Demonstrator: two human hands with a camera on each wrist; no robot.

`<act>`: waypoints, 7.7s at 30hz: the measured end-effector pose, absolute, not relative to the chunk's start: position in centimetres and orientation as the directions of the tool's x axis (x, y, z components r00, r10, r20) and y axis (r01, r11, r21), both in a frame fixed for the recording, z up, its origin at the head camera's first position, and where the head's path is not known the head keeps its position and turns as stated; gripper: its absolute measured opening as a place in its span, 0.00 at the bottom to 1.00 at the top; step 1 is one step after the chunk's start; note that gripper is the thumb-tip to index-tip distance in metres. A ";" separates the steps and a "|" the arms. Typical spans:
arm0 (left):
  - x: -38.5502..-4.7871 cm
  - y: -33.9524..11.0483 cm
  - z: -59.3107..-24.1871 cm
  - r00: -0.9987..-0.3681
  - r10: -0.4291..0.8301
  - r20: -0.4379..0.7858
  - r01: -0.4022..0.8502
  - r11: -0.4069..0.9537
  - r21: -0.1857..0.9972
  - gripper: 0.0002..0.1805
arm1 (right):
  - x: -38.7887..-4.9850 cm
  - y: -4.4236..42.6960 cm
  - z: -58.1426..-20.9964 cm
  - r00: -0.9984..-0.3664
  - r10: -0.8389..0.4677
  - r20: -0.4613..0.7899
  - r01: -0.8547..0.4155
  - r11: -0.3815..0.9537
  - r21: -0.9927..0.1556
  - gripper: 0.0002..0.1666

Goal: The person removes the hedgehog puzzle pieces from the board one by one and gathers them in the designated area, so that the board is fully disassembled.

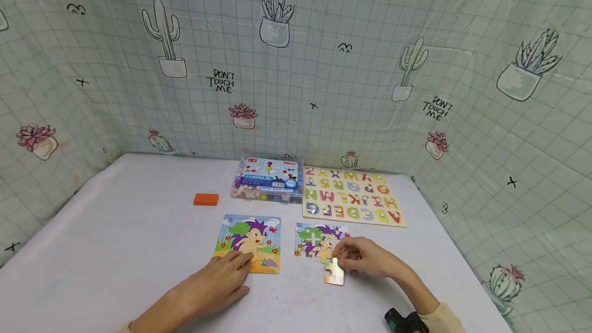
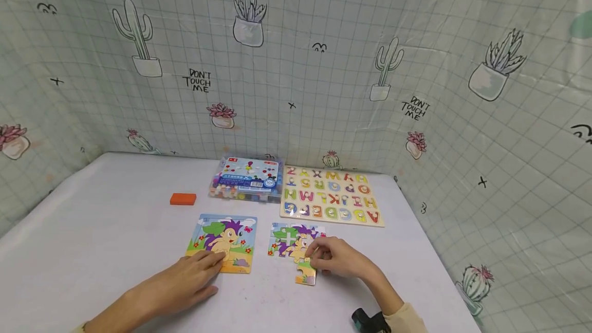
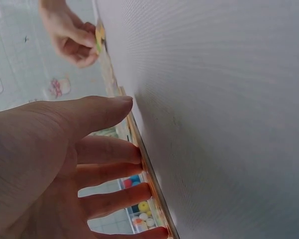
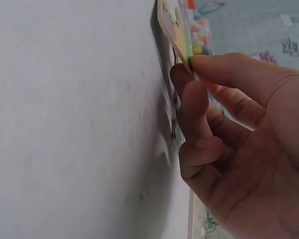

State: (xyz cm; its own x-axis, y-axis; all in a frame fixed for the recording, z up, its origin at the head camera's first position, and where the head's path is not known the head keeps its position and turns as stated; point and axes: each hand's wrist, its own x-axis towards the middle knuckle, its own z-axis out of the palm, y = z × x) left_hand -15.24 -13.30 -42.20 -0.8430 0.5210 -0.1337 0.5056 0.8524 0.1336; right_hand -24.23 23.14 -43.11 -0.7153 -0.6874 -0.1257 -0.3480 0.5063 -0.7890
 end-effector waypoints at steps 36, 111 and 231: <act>-15.8 -16.6 -41.9 -0.857 0.501 -0.120 0.458 0.848 0.267 0.26 | -24.1 26.1 -43.0 -0.789 -0.605 -0.105 -0.344 0.577 -0.741 0.10; -16.0 -18.6 -42.1 -0.827 0.558 -0.066 0.516 0.800 0.306 0.23 | -25.2 5.4 -42.9 -0.714 -0.696 -0.079 -0.463 0.553 -0.692 0.07; -13.6 -15.6 -42.4 -0.885 0.414 -0.215 0.400 0.910 0.107 0.34 | -24.9 9.0 -42.6 -0.645 -0.760 -0.078 -0.482 0.484 -0.731 0.09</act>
State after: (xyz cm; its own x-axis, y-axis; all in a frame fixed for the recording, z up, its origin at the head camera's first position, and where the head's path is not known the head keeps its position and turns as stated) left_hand -13.55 -15.56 -42.41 -0.8847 0.4136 -0.2153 0.3996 0.9104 0.1067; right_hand -24.90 8.97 -42.58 -0.6447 -0.7604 -0.0785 -0.4815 0.4837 -0.7309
